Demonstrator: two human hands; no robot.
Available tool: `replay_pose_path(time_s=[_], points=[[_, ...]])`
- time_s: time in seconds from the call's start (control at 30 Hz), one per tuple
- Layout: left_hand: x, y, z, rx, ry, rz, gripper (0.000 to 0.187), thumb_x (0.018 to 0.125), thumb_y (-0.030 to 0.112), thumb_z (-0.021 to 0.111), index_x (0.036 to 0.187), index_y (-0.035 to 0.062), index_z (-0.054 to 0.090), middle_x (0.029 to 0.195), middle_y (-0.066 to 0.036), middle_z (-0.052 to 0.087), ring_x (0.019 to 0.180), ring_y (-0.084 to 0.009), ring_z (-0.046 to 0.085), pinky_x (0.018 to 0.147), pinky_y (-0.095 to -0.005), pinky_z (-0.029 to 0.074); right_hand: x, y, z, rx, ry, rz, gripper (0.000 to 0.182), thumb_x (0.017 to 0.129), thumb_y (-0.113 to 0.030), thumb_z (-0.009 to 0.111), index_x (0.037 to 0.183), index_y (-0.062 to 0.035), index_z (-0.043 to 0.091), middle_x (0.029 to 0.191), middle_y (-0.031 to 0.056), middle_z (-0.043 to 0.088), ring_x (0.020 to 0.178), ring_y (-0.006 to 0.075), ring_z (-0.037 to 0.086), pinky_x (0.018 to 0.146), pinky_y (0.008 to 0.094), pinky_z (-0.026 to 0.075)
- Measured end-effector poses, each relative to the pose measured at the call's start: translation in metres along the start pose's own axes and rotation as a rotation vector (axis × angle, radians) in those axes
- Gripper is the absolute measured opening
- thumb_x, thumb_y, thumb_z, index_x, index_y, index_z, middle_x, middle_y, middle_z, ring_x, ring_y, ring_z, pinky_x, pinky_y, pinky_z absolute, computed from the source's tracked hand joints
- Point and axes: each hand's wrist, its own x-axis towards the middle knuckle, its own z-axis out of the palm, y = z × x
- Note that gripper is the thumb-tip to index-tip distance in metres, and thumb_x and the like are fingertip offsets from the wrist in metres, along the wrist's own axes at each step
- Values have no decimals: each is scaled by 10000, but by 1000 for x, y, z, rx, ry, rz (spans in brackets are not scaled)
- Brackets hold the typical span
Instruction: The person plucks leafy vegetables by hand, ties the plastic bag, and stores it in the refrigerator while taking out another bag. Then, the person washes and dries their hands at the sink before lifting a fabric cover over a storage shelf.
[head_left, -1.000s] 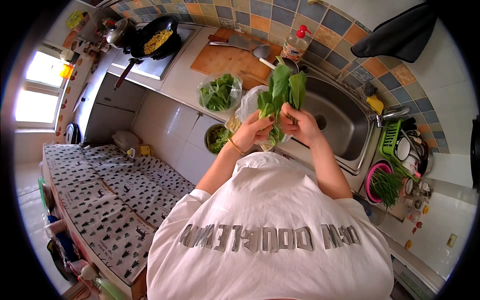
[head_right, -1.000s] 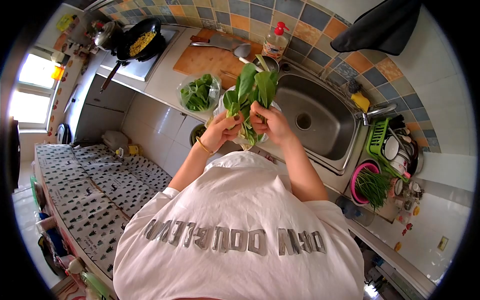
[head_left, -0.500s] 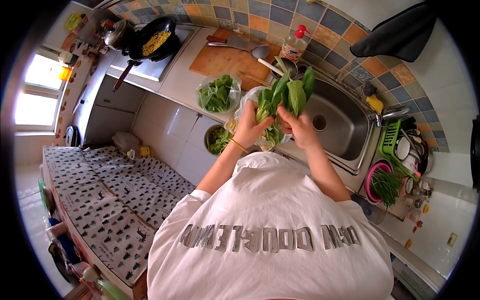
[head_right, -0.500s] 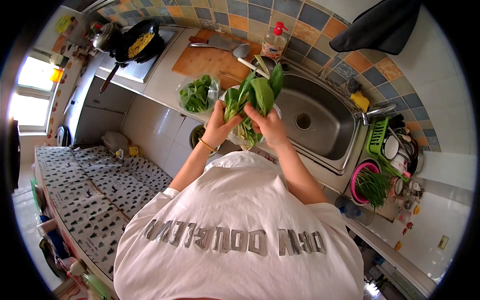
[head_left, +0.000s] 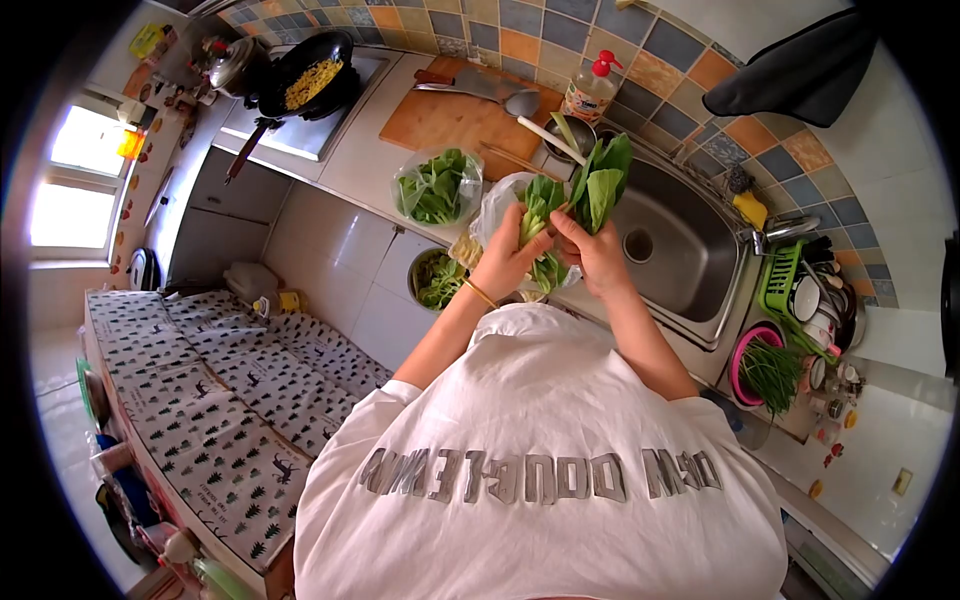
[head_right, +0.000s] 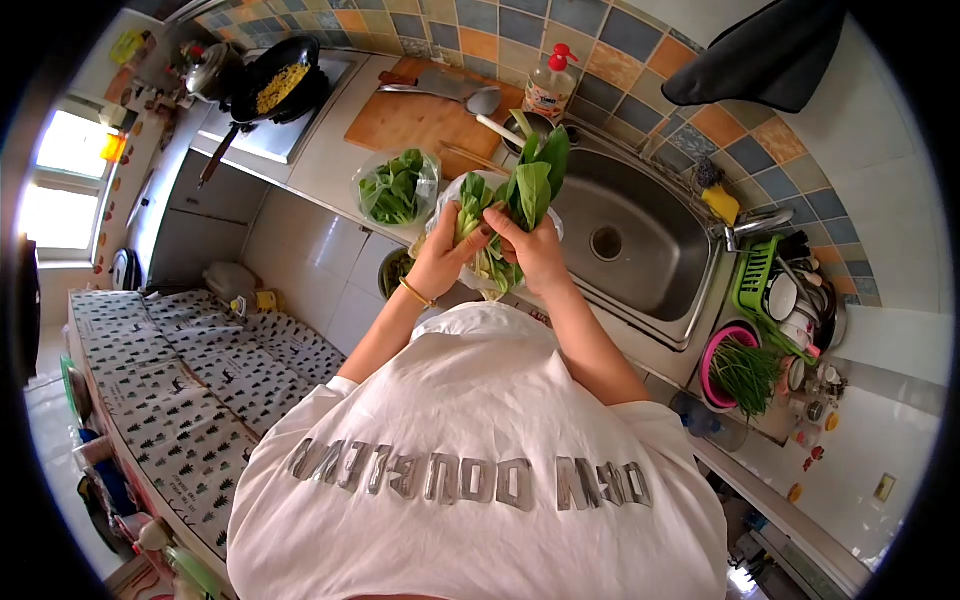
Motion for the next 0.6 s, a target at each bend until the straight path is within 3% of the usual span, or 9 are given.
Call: replay_pose_path(time_s=[0.23,0.33,0.43,0.53,0.6], points=[[-1,7,6,280,80,202,338,911,81,589,1171,-3,388,999,-191,614,867,-250,616,729,-333,477,3,-6,1,-68,-60,124,121,956,-208,562,920,-120,487,647,-65,396,515,29,331,442,208,233],[-5,22,6,244,64,121,330,909,56,569,1171,-6,379,1029,-214,616,881,-272,632,730,-337,483,7,-6,-5,-60,-112,185,130,968,-222,557,931,-125,478,652,-60,377,533,34,334,456,206,235],[-2,13,9,89,67,186,316,910,36,559,1165,-7,376,1016,-168,613,886,-251,620,744,-337,487,5,-7,-7,109,-148,253,142,975,-239,559,927,-131,480,644,-62,358,539,39,336,465,206,238],[-4,17,8,-98,25,104,286,941,44,537,1181,39,383,883,-24,524,760,-101,495,659,-237,421,4,-5,-11,292,-215,303,146,980,-247,555,918,-137,482,632,-70,347,532,40,331,464,204,242],[-4,23,7,-355,-35,-8,271,945,59,519,1187,61,398,849,-1,486,707,-69,433,614,-215,368,5,-2,-14,376,-245,324,154,979,-249,556,902,-141,477,628,-71,340,525,39,323,456,204,236]])
